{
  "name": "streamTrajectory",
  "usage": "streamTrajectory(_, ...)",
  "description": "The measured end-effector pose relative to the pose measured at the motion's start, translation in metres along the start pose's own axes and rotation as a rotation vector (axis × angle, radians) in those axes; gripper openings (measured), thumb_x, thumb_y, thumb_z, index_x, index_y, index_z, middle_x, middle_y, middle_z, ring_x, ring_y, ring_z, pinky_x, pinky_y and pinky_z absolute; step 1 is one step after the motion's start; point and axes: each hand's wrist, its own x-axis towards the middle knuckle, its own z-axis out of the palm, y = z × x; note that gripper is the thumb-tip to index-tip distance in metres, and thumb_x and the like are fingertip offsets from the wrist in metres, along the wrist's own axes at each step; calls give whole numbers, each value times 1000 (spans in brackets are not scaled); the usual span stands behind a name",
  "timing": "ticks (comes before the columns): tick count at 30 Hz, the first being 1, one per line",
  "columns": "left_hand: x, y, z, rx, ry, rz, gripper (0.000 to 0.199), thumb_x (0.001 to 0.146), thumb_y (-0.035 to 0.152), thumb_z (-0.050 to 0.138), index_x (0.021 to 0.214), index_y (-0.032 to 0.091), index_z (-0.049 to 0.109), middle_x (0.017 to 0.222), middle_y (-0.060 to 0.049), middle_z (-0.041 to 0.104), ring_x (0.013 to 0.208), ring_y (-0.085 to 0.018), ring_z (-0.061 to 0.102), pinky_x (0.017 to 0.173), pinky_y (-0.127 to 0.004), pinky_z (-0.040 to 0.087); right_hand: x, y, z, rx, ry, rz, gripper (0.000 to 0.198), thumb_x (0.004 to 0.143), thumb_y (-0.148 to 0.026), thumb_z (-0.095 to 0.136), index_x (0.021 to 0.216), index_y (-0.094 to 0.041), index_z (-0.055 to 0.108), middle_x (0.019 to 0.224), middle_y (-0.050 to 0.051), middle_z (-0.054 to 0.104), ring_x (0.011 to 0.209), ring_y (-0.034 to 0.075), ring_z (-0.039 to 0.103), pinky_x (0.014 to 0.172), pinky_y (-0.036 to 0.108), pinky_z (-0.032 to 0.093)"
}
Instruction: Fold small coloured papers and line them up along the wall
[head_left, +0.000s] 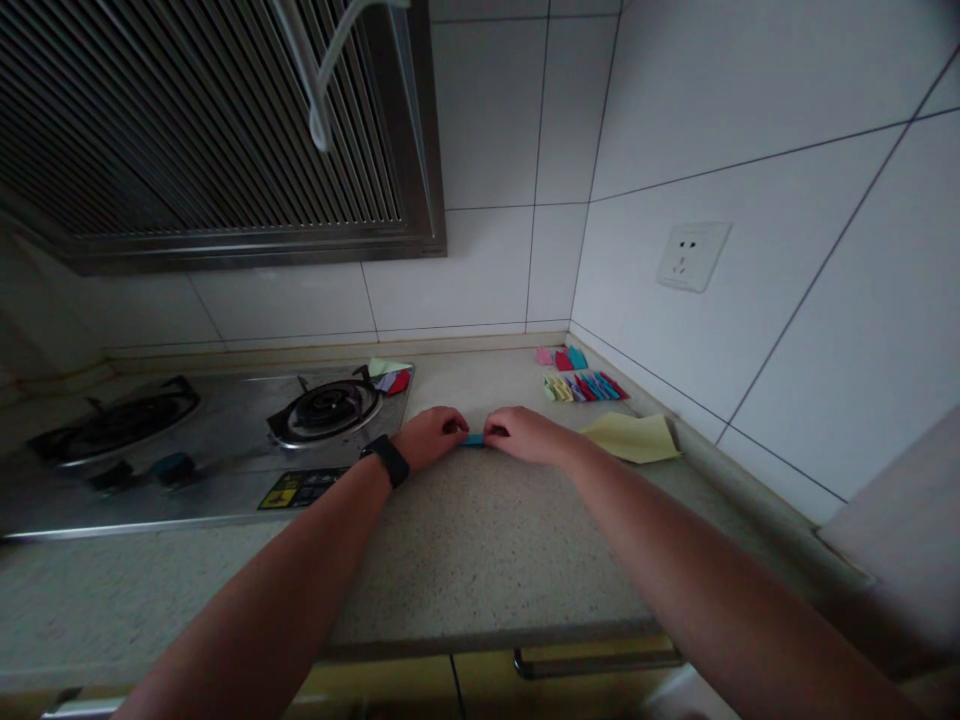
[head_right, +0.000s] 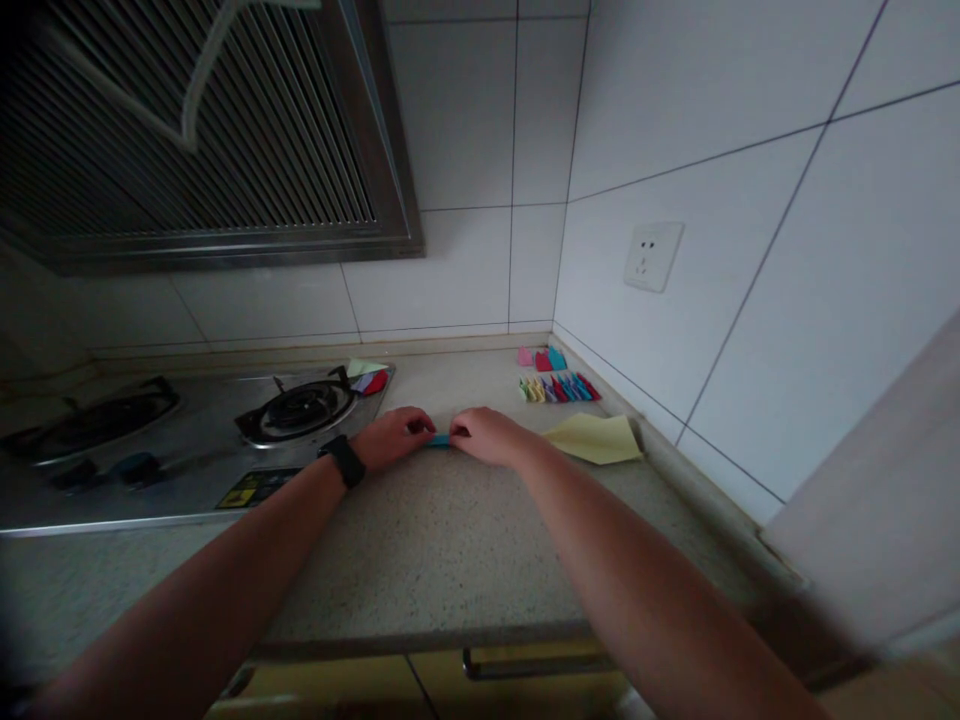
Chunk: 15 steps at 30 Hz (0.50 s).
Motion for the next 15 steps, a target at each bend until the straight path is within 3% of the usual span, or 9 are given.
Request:
streamTrajectory(3,1,0,4,90,38,6,36,81,42,56,106,17,64,95,-7,64,85,-18,59,76,-28,45,1,2,2,30,60,27,16,84,-26,59,95,-17,65,80,3,63,71,13,55,64,23,38)
streamTrajectory(7,1,1,7,157,28,97,32,82,42,55,104,20,66,94,-6,64,91,-19,58,83,-30,43,2,4,2,9,67,-3,25,82,-25,62,106,-17,63,92,7,61,81,14,56,72,25,40)
streamTrajectory(11,0,5,4,95,11,80,25,81,36,57,99,21,66,91,-4,66,85,-18,59,75,-28,44,1,3,1,17,39,-69,18,81,-21,61,98,-17,67,94,7,62,86,16,57,75,26,41)
streamTrajectory(15,-1,8,1,-26,49,40,21,80,29,57,98,21,64,88,-1,67,78,-15,59,68,-25,44,1,1,0,78,93,-61,14,79,-15,60,92,-17,67,84,3,63,72,12,55,66,23,39)
